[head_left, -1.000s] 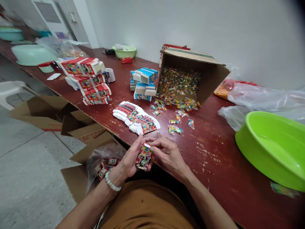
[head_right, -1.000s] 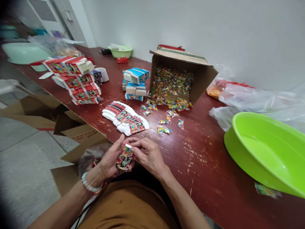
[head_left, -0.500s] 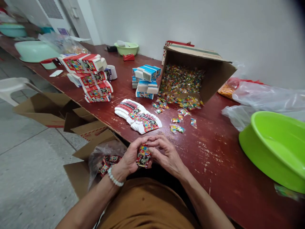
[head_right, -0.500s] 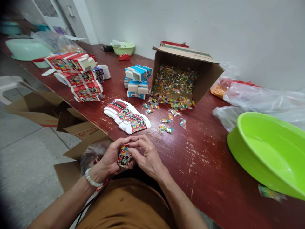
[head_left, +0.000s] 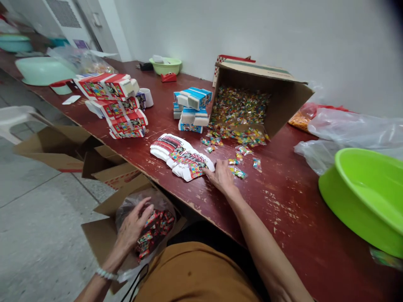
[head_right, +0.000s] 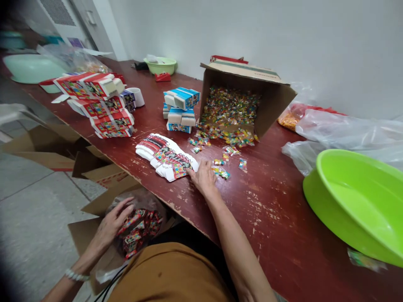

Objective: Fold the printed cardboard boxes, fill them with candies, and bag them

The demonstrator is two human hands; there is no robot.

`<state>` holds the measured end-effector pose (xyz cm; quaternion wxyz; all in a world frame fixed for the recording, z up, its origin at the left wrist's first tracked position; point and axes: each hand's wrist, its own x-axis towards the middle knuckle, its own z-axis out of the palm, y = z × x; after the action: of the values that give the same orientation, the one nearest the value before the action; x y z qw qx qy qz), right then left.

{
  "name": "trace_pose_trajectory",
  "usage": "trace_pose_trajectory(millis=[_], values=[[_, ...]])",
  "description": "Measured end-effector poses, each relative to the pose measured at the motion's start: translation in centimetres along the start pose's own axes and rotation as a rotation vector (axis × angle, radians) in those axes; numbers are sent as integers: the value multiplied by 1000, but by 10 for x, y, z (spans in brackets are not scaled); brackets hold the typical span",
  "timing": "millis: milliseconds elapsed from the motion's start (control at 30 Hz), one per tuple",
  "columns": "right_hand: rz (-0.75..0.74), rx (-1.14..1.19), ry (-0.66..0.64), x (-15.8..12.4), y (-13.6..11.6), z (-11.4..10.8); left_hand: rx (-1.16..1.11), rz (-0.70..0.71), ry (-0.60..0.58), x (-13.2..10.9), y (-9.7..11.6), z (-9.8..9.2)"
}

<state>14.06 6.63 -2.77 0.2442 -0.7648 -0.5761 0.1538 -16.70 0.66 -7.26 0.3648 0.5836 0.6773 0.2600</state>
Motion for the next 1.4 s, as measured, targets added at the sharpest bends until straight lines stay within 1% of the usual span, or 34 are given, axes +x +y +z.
trace_pose_trajectory(millis=[33, 67, 100, 133, 200, 267, 300, 367, 400, 433, 467, 500, 533, 600, 633, 667, 700, 733, 767, 833, 933, 1100, 1167, 1233, 1267, 1300, 1333, 1400], values=[[30, -30, -16, 0, -2, 1, 1, 4, 13, 2, -3, -2], [58, -50, -22, 0, -3, 3, -13, 29, 35, 4, -2, -1], [82, -37, -11, 0, -3, 5, -30, 70, 68, 6, 4, 0], [103, 29, 21, 0, -2, 7, -42, 123, 106, 7, 13, 3], [136, 248, 97, 1, 3, 10, -44, 256, 188, 9, 39, 13], [156, 463, 131, 3, 8, 9, -22, 394, 251, 12, 68, 22], [156, 542, 122, 3, 10, 7, -12, 462, 270, 15, 83, 26], [136, 644, 59, -1, 12, -3, -18, 581, 292, 20, 108, 30], [123, 691, 23, -4, 11, -10, -42, 619, 274, 22, 119, 29], [103, 745, -21, -8, 10, -18, -88, 630, 221, 24, 129, 28], [73, 810, -71, -13, 8, -26, -155, 606, 116, 24, 137, 26], [35, 881, -123, -18, 5, -35, -240, 545, -35, 23, 144, 24], [-11, 954, -179, -23, 2, -43, -334, 453, -237, 21, 149, 22], [-119, 1080, -298, -31, -5, -57, -539, 235, -715, 13, 154, 21], [-171, 1114, -354, -35, -8, -61, -639, 138, -925, 7, 155, 22], [-214, 1123, -399, -38, -12, -64, -733, 61, -1093, 1, 154, 24], [-247, 1123, -436, -40, -15, -66, -819, 3, -1210, -5, 152, 27], [-270, 1120, -464, -42, -18, -67, -890, -38, -1272, -10, 150, 30], [-283, 1118, -481, -43, -21, -67, -946, -68, -1282, -14, 148, 32], [-294, 1121, -489, -45, -25, -65, -996, -102, -1247, -21, 143, 36], [-306, 1137, -467, -46, -30, -62, -999, -111, -1141, -24, 141, 36], [-315, 1147, -419, -54, -39, -59, -953, -44, -957, -27, 142, 33], [-303, 1164, -475, -61, -44, -55, -951, -28, -873, -29, 141, 35], [-246, 1153, -600, -70, -47, -50, -979, -8, -771, -29, 139, 38], [-211, 1127, -633, -73, -47, -46, -999, 0, -718, -29, 138, 40], [-187, 1086, -621, -76, -46, -43, -1009, 13, -665, -29, 137, 41], [-183, 1033, -566, -77, -44, -39, -1003, 39, -608, -29, 136, 41], [-215, 920, -407, -75, -38, -32, -954, 123, -540, -30, 134, 38]])
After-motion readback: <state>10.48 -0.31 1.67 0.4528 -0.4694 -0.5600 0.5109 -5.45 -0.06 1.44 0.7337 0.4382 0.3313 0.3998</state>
